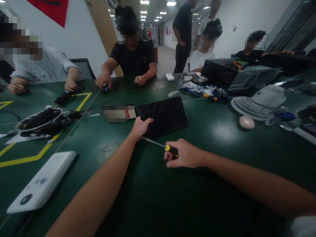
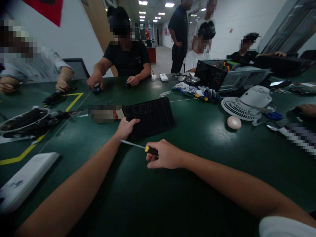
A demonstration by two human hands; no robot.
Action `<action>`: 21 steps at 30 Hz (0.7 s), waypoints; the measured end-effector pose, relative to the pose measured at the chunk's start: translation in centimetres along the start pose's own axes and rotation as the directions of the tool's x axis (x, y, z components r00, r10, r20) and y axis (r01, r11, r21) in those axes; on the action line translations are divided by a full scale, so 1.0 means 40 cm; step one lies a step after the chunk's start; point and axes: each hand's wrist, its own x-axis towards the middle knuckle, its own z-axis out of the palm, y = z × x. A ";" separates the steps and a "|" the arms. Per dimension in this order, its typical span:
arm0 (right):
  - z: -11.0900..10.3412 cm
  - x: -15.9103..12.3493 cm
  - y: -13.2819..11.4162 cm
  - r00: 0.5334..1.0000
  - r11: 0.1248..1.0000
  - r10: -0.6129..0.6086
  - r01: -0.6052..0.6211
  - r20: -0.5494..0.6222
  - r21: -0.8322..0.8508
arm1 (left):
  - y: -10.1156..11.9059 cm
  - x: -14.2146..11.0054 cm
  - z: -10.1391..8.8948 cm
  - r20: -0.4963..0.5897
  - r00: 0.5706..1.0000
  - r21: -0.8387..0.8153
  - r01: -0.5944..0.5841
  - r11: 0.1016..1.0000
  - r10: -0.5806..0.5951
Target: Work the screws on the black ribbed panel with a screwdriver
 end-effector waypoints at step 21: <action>-0.146 0.104 -0.037 0.890 0.985 -0.089 0.145 -0.446 0.093 | 0.000 0.002 -0.009 -0.001 1.000 0.068 -0.027 0.997 0.027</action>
